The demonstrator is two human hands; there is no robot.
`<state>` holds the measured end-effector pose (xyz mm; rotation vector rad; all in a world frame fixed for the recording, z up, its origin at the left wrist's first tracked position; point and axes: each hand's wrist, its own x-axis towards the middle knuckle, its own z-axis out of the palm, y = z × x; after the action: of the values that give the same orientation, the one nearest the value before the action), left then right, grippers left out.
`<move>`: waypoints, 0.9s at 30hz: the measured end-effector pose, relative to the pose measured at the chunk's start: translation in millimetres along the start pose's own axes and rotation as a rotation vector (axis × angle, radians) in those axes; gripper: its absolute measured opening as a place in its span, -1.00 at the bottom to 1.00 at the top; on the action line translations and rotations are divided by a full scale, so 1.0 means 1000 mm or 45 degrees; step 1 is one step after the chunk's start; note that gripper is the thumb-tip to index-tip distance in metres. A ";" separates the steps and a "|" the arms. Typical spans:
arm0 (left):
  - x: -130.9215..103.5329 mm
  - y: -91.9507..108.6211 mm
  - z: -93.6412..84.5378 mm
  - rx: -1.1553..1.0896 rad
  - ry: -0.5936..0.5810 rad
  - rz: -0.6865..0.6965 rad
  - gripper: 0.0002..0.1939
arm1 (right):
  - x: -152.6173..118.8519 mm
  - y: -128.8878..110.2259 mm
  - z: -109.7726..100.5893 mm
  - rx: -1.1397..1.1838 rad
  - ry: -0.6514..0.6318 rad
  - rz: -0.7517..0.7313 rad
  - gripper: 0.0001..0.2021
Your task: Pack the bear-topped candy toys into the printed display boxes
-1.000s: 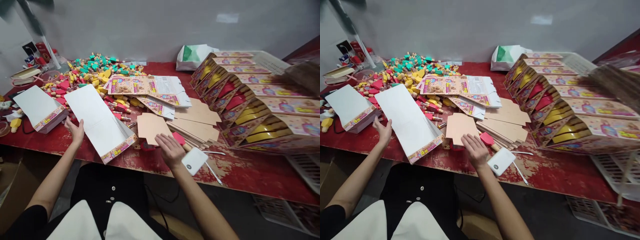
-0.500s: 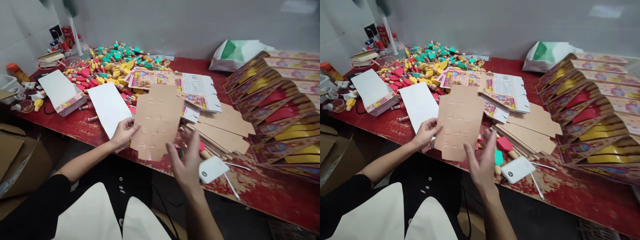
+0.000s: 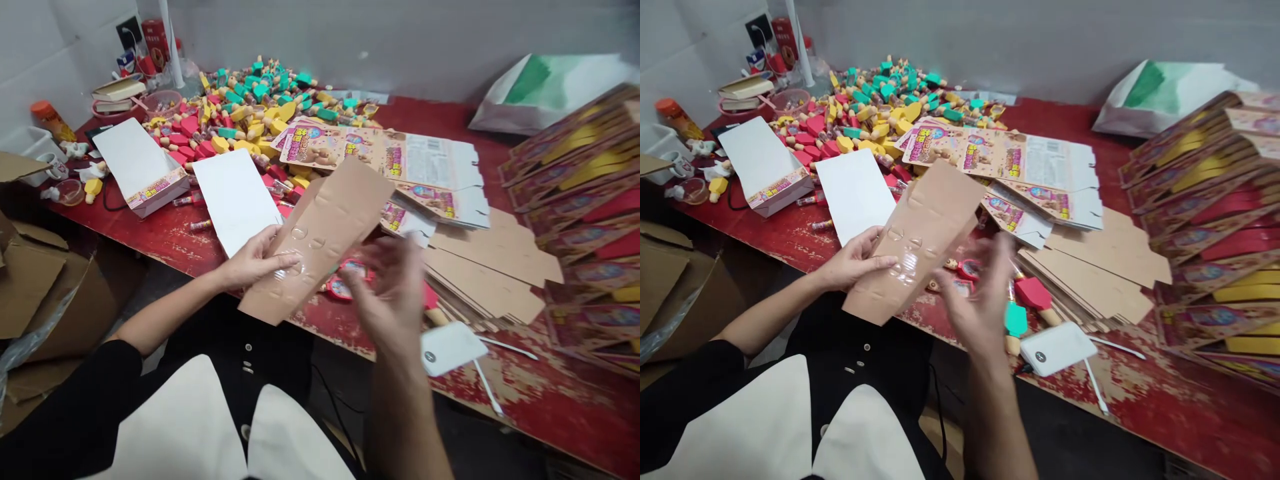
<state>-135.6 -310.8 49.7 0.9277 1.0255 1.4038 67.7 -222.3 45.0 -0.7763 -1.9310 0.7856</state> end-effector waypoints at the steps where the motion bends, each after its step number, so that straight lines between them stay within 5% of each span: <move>1: 0.002 0.007 -0.005 0.062 -0.070 -0.024 -0.38 | 0.011 -0.001 -0.010 -0.161 0.080 -0.112 -0.08; 4: 0.011 0.027 -0.016 0.253 -0.348 -0.101 -0.43 | 0.049 -0.011 -0.026 -0.468 -0.100 -0.267 -0.03; 7: 0.021 0.036 -0.026 0.502 -0.469 -0.031 -0.41 | 0.075 -0.016 -0.019 -0.455 -0.323 0.020 -0.04; 8: 0.021 0.035 -0.029 0.622 -0.369 0.083 -0.37 | 0.080 -0.013 -0.017 -0.405 -0.301 0.137 -0.08; 10: 0.016 0.022 -0.036 0.843 0.075 0.430 -0.32 | 0.083 -0.001 -0.021 -0.266 -0.162 0.276 -0.19; 12: 0.006 -0.003 -0.040 0.978 0.623 0.743 -0.38 | 0.081 0.017 -0.036 -0.125 0.030 0.272 -0.26; 14: -0.004 -0.037 -0.038 1.155 0.850 0.845 -0.39 | 0.078 0.036 -0.057 -0.057 0.213 0.159 -0.25; 16: -0.013 -0.073 -0.033 1.484 0.643 0.708 -0.35 | 0.073 0.049 -0.075 -0.008 0.270 0.030 -0.22; 18: -0.023 -0.100 -0.027 1.773 0.281 0.472 -0.44 | 0.068 0.055 -0.081 0.053 0.283 -0.030 -0.26; 21: -0.053 -0.118 -0.029 1.956 -0.095 0.408 -0.54 | 0.056 0.053 -0.070 0.150 0.342 -0.042 -0.34; 24: -0.092 -0.120 -0.046 2.006 -0.279 0.518 -0.63 | 0.038 0.046 -0.046 0.211 0.277 -0.081 -0.28; 27: -0.111 -0.124 -0.071 1.977 -0.330 0.402 -0.75 | 0.019 0.040 -0.025 0.148 0.223 -0.231 -0.26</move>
<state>-154.9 -425.9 -88.8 2.3586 1.7814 0.4289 89.8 -178.0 33.6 -0.5709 -1.7546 0.6887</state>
